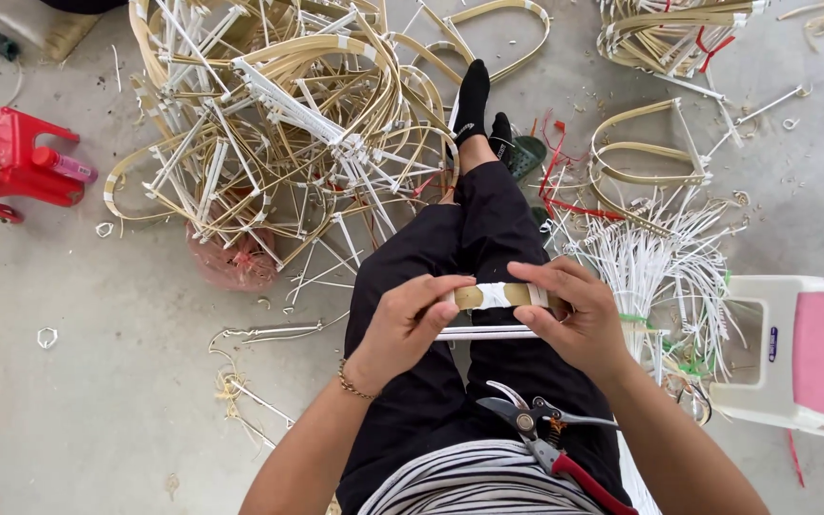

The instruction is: Assembling and trimming white plastic components attached to curved bamboo/wood furniture frames using hand cutters.

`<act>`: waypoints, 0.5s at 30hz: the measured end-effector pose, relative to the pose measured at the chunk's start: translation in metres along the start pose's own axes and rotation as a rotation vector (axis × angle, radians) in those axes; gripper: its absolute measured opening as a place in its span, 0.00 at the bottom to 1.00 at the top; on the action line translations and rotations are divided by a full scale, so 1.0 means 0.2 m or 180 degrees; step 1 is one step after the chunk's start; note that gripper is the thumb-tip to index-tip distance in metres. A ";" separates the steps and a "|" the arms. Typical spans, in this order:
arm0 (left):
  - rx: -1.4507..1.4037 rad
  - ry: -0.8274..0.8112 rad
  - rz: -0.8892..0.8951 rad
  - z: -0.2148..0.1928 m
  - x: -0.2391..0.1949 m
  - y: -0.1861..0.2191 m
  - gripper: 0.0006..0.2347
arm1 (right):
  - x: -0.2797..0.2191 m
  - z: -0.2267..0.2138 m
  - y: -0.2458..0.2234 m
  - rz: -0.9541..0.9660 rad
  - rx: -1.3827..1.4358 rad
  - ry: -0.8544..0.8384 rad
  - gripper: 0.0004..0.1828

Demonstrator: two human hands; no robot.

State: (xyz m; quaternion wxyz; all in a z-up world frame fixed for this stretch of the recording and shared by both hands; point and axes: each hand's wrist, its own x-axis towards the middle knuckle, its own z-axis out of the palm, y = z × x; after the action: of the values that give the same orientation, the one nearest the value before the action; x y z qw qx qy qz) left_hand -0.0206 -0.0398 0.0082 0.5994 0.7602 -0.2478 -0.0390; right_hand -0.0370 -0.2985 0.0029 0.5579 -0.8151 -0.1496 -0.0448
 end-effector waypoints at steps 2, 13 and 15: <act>0.0054 0.0072 0.0005 0.02 0.00 -0.03 0.14 | -0.02 0.02 0.06 0.0085 -0.0039 0.0118 0.22; -0.0030 0.0306 -0.0252 0.08 0.03 -0.11 0.13 | -0.05 0.01 0.29 0.0012 0.0240 0.0355 0.16; -0.0199 0.0321 -0.0235 0.07 0.03 -0.11 0.13 | -0.05 0.01 0.33 0.0124 0.0399 0.0216 0.16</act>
State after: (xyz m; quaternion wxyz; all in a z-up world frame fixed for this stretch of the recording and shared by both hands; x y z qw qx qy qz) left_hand -0.0128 -0.0516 -0.0138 0.6326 0.7507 -0.1878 -0.0305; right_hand -0.0281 -0.3211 -0.0584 0.6134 -0.7793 -0.1172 -0.0521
